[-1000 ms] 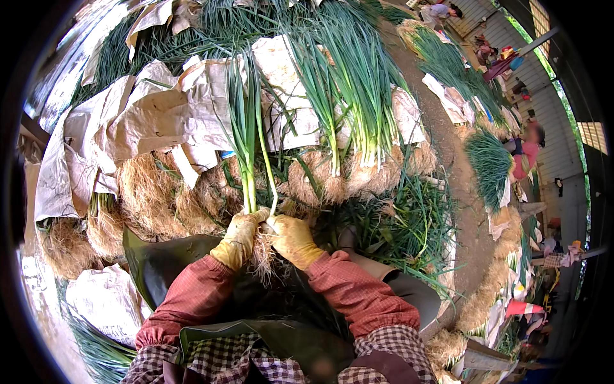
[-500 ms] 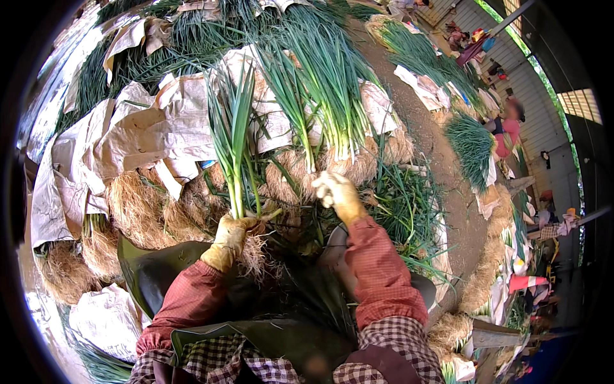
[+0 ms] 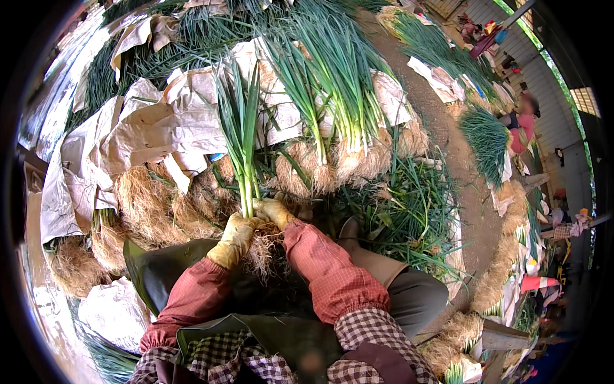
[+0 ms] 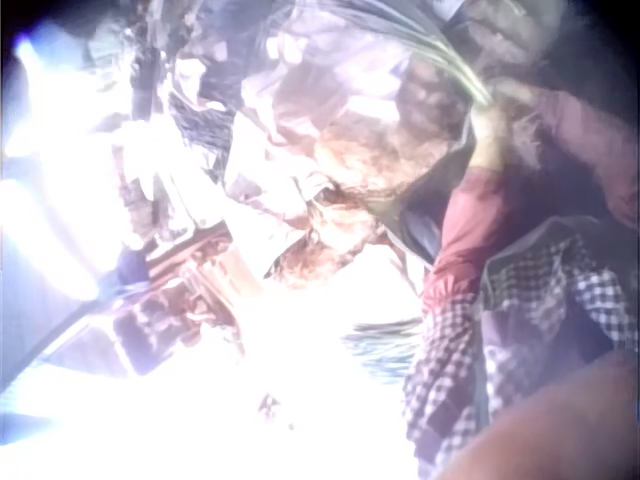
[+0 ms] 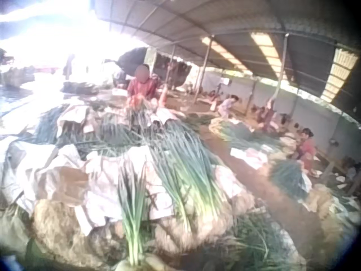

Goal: The person sorts and cleans bunches of scallions by hand, removing outer layers and loose debris before arranging them in a pile.

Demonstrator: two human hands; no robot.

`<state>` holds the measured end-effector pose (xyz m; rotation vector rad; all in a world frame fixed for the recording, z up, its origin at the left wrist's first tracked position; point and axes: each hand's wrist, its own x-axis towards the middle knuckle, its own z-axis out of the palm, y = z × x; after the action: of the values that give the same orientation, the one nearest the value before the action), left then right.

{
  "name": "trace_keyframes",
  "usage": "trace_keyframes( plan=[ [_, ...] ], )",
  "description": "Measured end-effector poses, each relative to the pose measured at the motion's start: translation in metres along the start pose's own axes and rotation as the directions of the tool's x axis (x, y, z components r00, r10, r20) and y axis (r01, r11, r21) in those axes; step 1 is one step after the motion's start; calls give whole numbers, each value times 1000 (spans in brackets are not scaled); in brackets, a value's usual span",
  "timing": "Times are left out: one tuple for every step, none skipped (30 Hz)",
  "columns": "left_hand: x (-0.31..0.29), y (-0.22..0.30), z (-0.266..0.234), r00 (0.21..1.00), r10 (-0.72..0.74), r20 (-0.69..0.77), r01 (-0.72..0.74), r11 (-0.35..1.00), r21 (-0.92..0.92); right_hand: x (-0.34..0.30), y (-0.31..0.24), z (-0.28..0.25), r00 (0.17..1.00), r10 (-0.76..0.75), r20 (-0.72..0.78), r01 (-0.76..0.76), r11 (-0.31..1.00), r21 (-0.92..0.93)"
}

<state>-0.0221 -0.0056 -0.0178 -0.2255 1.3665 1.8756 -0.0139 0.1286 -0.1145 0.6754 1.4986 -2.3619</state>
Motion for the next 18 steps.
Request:
trace_keyframes(
  plan=[
    [1,0,0,1000,11,-4,-11,1000,6,-2,0,1,997,-10,-80,4,997,-77],
    [6,-4,-1,999,43,-26,-43,999,16,-8,2,1,989,-14,-144,14,1000,3],
    [10,-8,-13,995,77,-69,-75,997,31,-23,-4,22,982,-1,-191,18,996,89],
    [16,-11,-15,991,108,-79,-105,994,43,-41,-10,30,965,2,-264,43,985,164],
    [12,-2,-4,993,108,-50,-106,993,43,-58,-6,24,942,-218,-254,226,974,1],
    [10,6,-4,996,56,69,-53,998,-43,-65,9,17,926,-253,-279,197,957,-215],
    [7,12,-1,999,45,-23,-46,997,-58,-78,7,18,865,-400,-302,233,854,-465],
    [8,13,-5,993,53,-104,-63,994,-94,-92,-9,30,800,-538,-268,232,688,-688],
    [14,11,-11,997,66,-25,-68,994,-82,-109,-34,20,762,-583,-281,228,648,-726],
    [7,22,2,998,52,-44,-54,997,-49,-116,-47,-4,602,-732,-319,354,603,-715],
    [5,26,4,996,65,-58,-68,997,-41,-122,-64,-25,641,-517,-568,336,854,-398],
    [6,23,9,996,68,-57,-70,997,-35,-132,-81,-63,421,-704,-572,444,710,-546],
    [6,24,4,996,69,-61,-71,997,-28,-144,-101,-86,359,-675,-645,546,712,-442],
    [8,17,8,998,52,-43,-53,998,-24,-163,-106,-119,253,-629,-735,586,704,-400],
    [3,17,20,996,58,-65,-58,998,10,-178,-103,-161,34,-625,-780,520,677,-520],
    [8,14,12,998,35,-49,-37,999,-35,-187,-100,-183,59,-528,-847,651,664,-368],
    [6,17,12,997,63,-49,-63,998,-4,-193,-97,-186,-40,-454,-890,622,686,-378],
    [2,25,10,993,100,-55,-98,995,26,-197,-91,-187,12,-311,-950,718,664,-208]
  ],
)
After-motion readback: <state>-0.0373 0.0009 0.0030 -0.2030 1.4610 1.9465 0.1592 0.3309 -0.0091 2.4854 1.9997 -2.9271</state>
